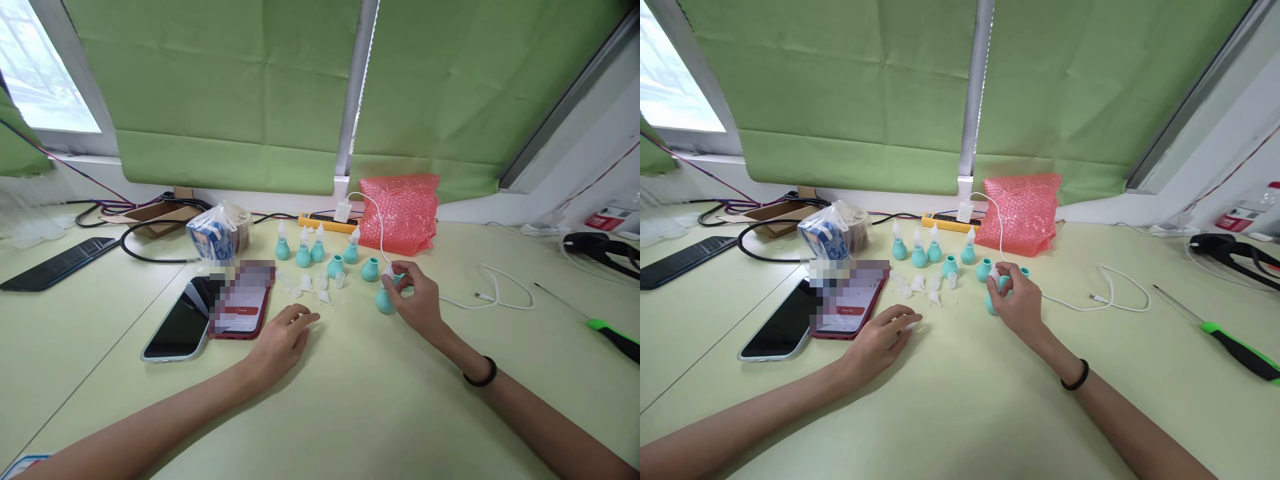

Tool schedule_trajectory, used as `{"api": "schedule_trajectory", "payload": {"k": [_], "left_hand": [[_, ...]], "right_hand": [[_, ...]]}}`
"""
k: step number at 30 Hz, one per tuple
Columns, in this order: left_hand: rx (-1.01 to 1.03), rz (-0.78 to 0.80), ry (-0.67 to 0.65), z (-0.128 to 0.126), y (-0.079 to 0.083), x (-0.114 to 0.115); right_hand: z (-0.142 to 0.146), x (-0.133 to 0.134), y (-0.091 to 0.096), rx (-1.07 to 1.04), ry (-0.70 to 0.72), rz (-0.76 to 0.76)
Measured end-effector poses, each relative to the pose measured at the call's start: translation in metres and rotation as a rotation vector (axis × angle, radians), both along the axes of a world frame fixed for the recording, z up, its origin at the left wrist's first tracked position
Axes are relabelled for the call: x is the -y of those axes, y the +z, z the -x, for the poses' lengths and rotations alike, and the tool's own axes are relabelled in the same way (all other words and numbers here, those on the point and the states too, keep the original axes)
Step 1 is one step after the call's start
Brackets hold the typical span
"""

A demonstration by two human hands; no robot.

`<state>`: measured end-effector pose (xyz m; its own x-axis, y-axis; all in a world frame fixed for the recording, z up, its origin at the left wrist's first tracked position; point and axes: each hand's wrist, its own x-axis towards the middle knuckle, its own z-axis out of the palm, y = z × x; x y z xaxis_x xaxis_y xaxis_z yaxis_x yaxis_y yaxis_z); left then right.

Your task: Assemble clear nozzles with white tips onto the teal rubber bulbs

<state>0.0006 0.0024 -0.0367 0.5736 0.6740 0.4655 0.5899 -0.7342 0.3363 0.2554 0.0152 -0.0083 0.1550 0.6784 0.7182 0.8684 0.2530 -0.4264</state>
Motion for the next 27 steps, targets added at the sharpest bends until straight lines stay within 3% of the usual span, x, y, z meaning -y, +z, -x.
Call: {"api": "schedule_trajectory", "payload": {"k": [9, 11, 13, 16, 18, 20, 23, 27], "left_hand": [[-0.058, 0.079, 0.005, -0.003, 0.005, 0.005], [-0.041, 0.096, 0.003, -0.003, 0.007, 0.004], [-0.017, 0.051, -0.009, -0.002, 0.007, 0.002], [-0.020, -0.110, -0.023, -0.002, 0.006, -0.001], [-0.073, -0.184, -0.043, -0.002, 0.004, -0.002], [-0.151, -0.179, -0.093, -0.002, 0.003, -0.001], [-0.209, -0.119, -0.145, -0.002, 0.006, 0.000], [-0.283, -0.203, -0.049, 0.003, 0.017, -0.010]], "right_hand": [[-0.002, -0.005, -0.004, 0.004, -0.009, 0.048], [-0.003, -0.003, 0.000, 0.028, -0.049, -0.044], [-0.003, 0.000, 0.003, 0.098, -0.092, -0.251], [0.007, 0.010, 0.002, 0.310, 0.085, -0.462], [0.020, 0.017, -0.003, 0.458, 0.354, -0.302], [0.033, 0.022, -0.009, 0.531, 0.496, -0.047], [0.045, 0.023, -0.017, 0.560, 0.519, 0.206], [0.042, 0.018, -0.026, 0.506, 0.528, 0.267]]}}
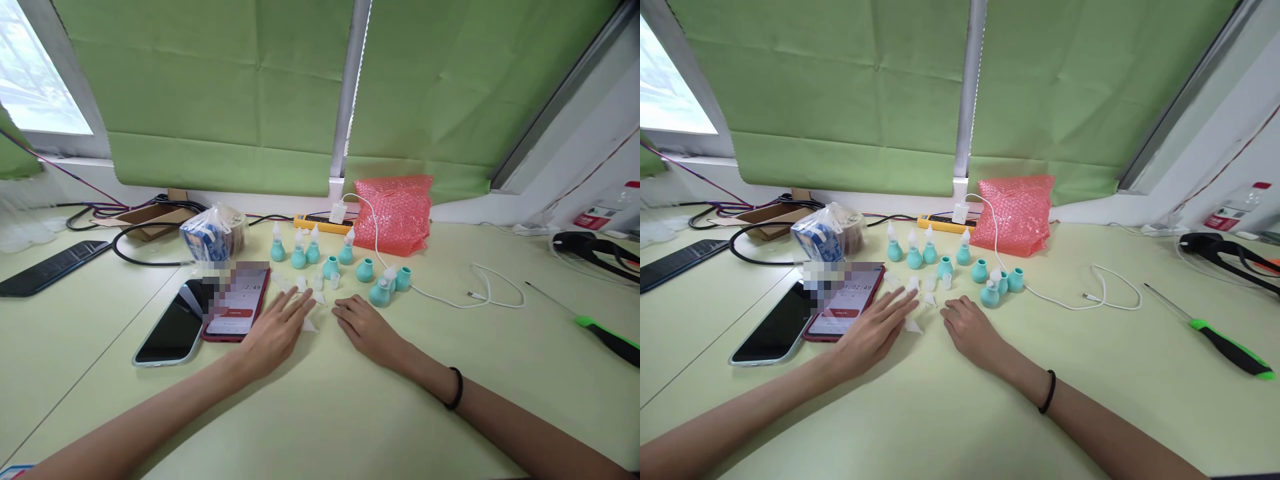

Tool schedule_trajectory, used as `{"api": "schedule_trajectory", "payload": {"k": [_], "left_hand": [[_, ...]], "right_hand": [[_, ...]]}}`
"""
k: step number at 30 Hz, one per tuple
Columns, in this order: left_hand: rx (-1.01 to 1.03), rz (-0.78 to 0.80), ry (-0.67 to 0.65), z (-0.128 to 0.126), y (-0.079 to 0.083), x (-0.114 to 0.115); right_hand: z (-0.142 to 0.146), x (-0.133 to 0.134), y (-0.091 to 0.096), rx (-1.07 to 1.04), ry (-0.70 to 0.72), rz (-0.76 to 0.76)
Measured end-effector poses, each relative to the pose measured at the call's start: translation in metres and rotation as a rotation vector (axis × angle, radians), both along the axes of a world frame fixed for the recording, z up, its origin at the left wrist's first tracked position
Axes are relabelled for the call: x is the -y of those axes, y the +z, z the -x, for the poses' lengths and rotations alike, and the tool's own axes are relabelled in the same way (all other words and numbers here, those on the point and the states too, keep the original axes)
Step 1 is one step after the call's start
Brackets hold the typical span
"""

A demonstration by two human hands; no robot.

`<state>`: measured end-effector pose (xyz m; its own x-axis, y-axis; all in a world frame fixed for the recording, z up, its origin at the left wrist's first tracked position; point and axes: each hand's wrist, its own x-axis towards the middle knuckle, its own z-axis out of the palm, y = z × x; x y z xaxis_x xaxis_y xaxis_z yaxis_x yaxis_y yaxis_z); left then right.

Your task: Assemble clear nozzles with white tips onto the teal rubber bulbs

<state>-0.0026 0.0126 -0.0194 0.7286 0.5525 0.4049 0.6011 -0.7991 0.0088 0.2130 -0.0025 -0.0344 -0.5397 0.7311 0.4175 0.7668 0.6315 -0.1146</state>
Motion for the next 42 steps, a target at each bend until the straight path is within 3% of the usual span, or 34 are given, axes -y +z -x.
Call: {"api": "schedule_trajectory", "payload": {"k": [4, 7, 15, 21, 24, 32, 34, 37, 40, 42], "left_hand": [[-0.144, -0.096, 0.208, 0.008, 0.004, -0.017], [-0.205, -0.100, 0.252, 0.012, 0.001, -0.023], [-0.126, 0.068, 0.096, 0.008, 0.001, -0.017], [-0.043, 0.065, -0.034, 0.015, 0.013, -0.016], [-0.119, 0.069, -0.012, 0.018, 0.016, -0.017], [-0.203, 0.046, 0.050, 0.016, 0.013, -0.018], [-0.133, -0.003, 0.068, 0.013, 0.016, -0.014], [0.130, -0.022, 0.030, 0.007, 0.019, -0.004], [0.348, 0.049, -0.088, 0.000, 0.012, 0.009], [0.323, 0.087, -0.171, -0.004, 0.003, 0.018]], "right_hand": [[-0.004, -0.003, -0.006, -0.154, 0.022, 0.009], [-0.004, -0.004, -0.008, -0.277, 0.020, 0.019], [0.005, 0.008, 0.007, -0.507, 0.098, 0.082], [0.019, 0.034, 0.012, -0.384, 0.333, 0.182], [0.021, 0.038, 0.009, -0.308, 0.362, 0.170], [0.017, 0.033, 0.005, -0.349, 0.300, 0.155], [0.017, 0.034, 0.005, -0.350, 0.313, 0.152], [0.017, 0.033, 0.006, -0.412, 0.306, 0.163], [0.015, 0.028, 0.009, -0.610, 0.228, 0.229], [0.014, 0.024, 0.010, -0.779, 0.175, 0.301]]}}
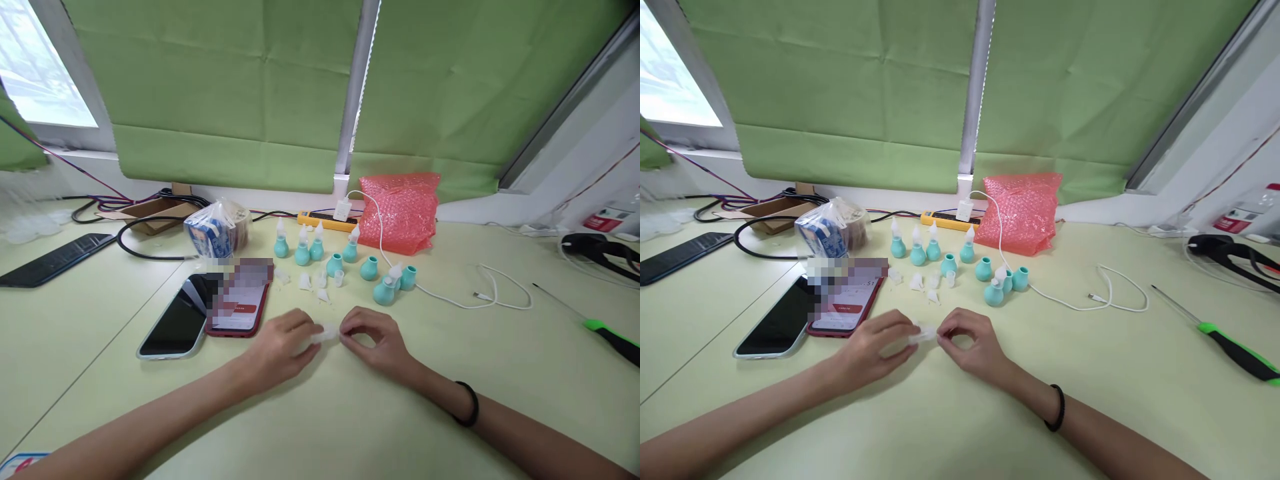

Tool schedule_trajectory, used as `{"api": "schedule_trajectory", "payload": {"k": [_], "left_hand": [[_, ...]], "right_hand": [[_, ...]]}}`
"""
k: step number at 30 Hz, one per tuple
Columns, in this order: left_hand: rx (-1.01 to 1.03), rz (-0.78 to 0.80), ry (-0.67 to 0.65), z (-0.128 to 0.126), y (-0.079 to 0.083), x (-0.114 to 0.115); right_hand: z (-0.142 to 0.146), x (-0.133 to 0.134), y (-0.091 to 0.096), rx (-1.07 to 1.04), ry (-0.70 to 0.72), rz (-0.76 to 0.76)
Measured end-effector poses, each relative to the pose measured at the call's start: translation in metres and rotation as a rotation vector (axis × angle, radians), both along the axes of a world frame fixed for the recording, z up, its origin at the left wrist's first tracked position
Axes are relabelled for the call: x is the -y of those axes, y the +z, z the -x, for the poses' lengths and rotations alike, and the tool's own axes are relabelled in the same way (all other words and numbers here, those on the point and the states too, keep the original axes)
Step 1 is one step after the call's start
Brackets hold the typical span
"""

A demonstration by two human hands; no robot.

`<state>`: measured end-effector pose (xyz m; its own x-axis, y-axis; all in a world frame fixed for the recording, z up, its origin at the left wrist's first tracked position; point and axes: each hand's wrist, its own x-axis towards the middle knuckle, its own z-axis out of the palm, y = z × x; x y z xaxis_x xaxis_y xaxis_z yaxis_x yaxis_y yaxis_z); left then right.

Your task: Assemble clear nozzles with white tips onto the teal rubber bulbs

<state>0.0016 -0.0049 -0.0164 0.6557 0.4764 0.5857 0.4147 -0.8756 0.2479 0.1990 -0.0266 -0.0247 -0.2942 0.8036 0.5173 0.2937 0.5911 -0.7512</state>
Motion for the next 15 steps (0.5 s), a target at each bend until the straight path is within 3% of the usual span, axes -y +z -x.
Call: {"api": "schedule_trajectory", "payload": {"k": [6, 15], "left_hand": [[-0.185, 0.002, -0.106, -0.0022, -0.0123, 0.0082], [-0.144, 0.055, -0.172, -0.0029, -0.0118, 0.0083]], "right_hand": [[-0.0025, -0.0037, -0.0029, -0.208, 0.069, 0.290], [-0.0004, -0.0017, -0.0034, -0.235, 0.123, 0.415]]}}
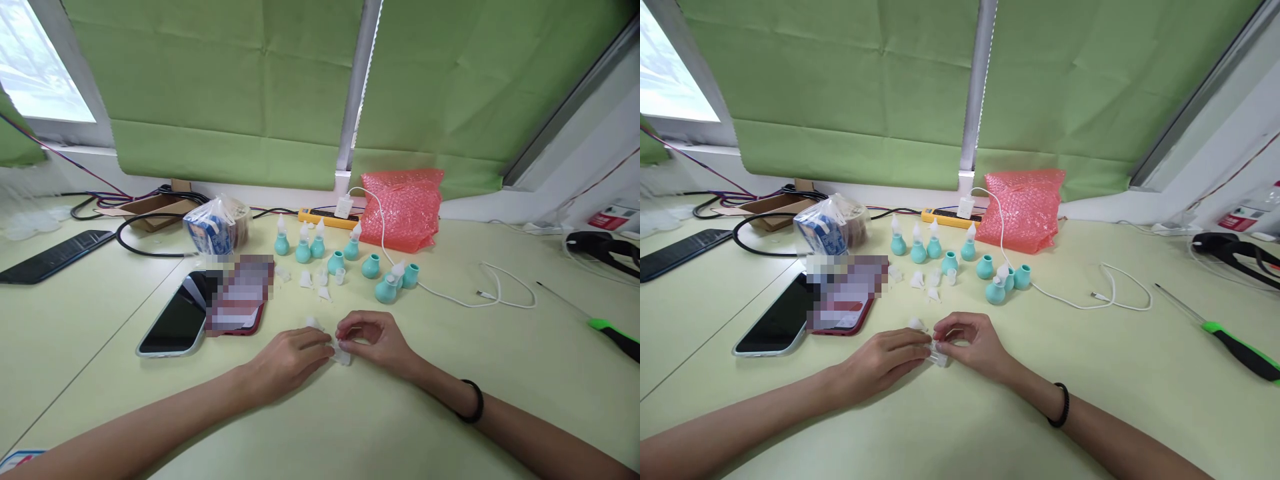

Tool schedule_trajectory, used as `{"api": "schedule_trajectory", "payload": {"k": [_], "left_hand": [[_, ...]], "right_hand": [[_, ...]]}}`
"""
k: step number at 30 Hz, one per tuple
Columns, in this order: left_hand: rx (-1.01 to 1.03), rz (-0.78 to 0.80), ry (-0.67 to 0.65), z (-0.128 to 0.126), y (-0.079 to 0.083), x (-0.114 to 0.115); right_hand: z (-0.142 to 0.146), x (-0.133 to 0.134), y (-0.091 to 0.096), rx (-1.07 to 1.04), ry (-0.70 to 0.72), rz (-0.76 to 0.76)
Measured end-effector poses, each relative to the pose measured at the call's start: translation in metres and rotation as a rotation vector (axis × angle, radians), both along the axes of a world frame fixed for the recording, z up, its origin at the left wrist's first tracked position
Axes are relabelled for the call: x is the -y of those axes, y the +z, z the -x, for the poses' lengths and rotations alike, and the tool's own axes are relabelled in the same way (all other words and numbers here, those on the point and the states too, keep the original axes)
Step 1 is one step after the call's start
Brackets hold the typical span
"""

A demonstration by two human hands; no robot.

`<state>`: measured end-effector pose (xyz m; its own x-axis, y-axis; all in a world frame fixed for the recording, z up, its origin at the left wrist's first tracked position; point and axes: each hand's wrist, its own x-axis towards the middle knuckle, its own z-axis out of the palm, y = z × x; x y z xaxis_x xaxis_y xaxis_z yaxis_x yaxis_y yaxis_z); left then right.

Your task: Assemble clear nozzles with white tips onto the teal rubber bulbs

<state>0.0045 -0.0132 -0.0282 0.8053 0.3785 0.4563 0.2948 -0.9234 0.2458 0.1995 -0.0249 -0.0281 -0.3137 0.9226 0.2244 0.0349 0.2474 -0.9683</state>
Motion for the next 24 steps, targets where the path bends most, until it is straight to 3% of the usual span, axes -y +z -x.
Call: {"api": "schedule_trajectory", "payload": {"k": [10, 18, 24], "left_hand": [[0.139, -0.016, -0.020, -0.0015, -0.0052, 0.0009], [0.113, -0.021, -0.031, -0.0014, -0.0031, 0.0012], [0.129, -0.025, -0.034, -0.0022, -0.0037, 0.0002]], "right_hand": [[0.0002, 0.0012, 0.0034, 0.049, 0.054, -0.049], [-0.0010, 0.0008, 0.0031, 0.103, 0.059, -0.119], [-0.0013, 0.0011, 0.0006, 0.175, 0.038, -0.283]]}}
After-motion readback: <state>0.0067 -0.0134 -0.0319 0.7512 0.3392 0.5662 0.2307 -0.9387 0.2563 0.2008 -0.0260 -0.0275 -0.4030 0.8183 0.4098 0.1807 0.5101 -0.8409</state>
